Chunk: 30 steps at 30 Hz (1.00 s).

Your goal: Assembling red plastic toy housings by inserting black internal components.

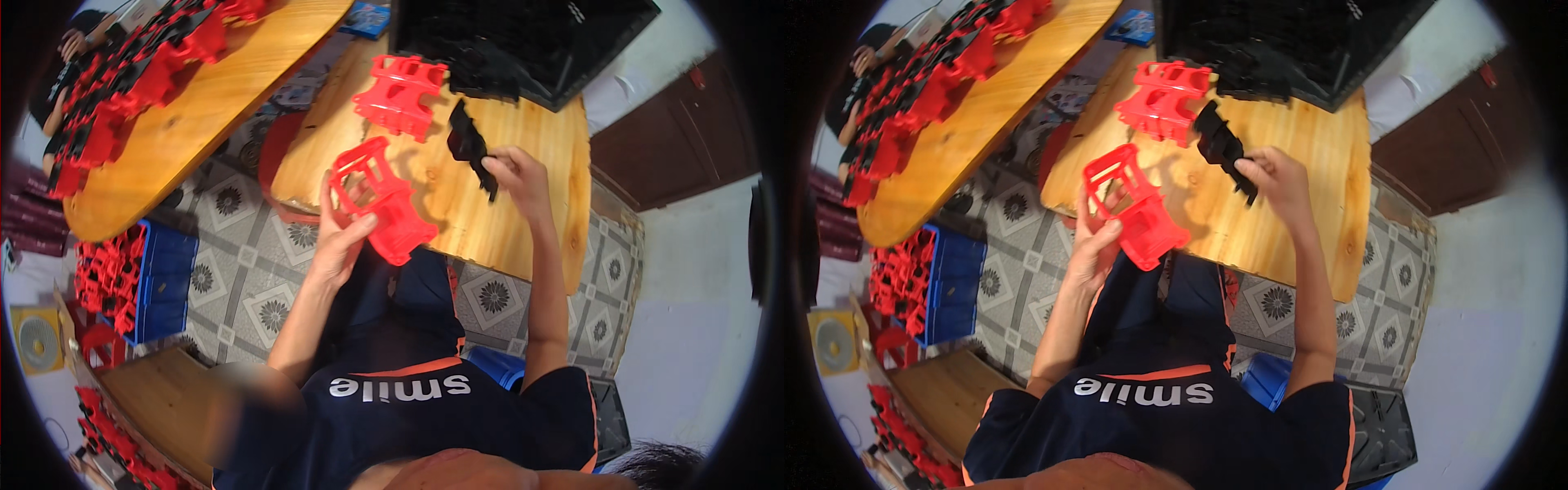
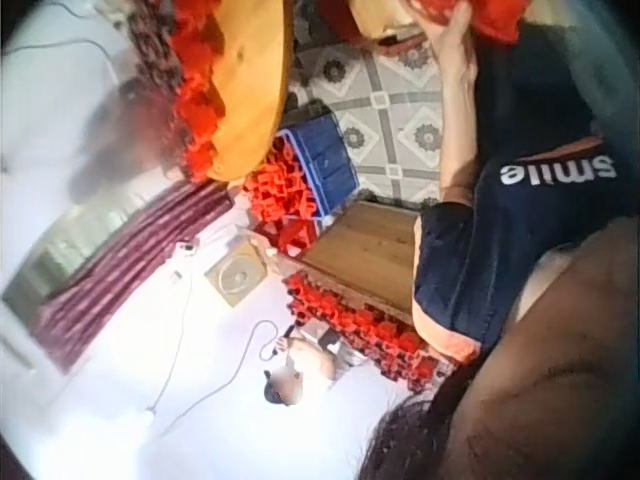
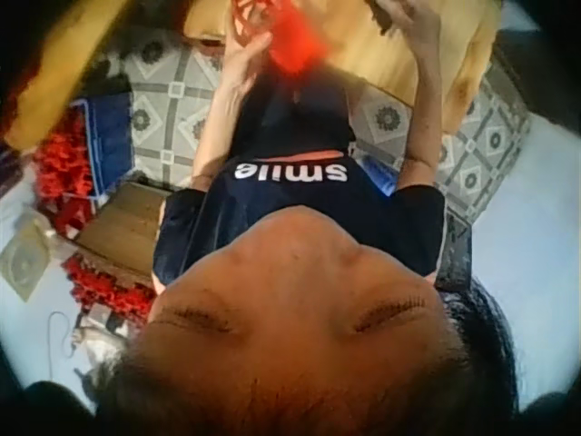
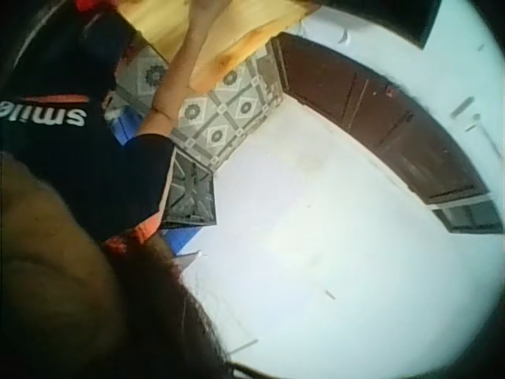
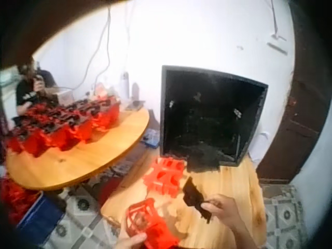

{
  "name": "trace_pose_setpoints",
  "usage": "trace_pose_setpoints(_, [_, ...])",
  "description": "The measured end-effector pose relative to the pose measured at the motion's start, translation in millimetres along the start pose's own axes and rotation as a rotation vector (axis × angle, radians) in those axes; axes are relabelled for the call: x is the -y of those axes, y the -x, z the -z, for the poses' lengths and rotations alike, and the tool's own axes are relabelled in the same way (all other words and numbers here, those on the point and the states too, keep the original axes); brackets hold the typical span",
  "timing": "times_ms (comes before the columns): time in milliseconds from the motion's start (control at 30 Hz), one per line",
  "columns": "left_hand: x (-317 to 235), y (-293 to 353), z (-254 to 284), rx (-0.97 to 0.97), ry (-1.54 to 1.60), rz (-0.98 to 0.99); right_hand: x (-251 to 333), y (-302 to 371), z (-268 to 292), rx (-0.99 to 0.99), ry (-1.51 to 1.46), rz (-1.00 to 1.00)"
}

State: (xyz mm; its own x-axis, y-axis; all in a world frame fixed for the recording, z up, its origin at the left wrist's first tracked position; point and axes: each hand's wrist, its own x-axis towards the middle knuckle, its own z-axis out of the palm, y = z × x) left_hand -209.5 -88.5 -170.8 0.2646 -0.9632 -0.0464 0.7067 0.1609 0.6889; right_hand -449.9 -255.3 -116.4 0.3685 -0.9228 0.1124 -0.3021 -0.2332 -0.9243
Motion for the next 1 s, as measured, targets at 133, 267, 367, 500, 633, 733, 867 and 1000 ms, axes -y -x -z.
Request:
trace_pose_setpoints(133, [-1, 0, -6, 0.011, -0.024, -0.033, 47, 62, -60, -0.105, 0.157, 0.255])
trace_pose_setpoints(267, [-3, 4, -6, 0.037, -0.035, -0.074, 54, 76, -92, -0.159, 0.276, 0.435])
trace_pose_setpoints(367, [-6, 9, -8, 0.077, -0.041, -0.076, 53, 78, -100, -0.126, 0.329, 0.447])
trace_pose_setpoints(500, [-7, 12, -8, 0.092, -0.078, -0.081, 53, 84, -105, -0.129, 0.358, 0.455])
trace_pose_setpoints(633, [-7, 12, -12, 0.035, -0.065, -0.111, 54, 83, -99, 0.019, 0.364, 0.481])
trace_pose_setpoints(733, [-15, 12, -28, 0.055, -0.151, -0.042, 49, 57, -102, -0.097, 0.22, 0.452])
trace_pose_setpoints(867, [-4, 16, -26, -0.028, -0.341, -0.217, 63, 33, -128, 0.059, -0.136, 0.382])
trace_pose_setpoints(1000, [-12, 17, -13, -0.088, -0.648, -0.514, 65, 36, -126, 0.321, -0.401, 0.22])
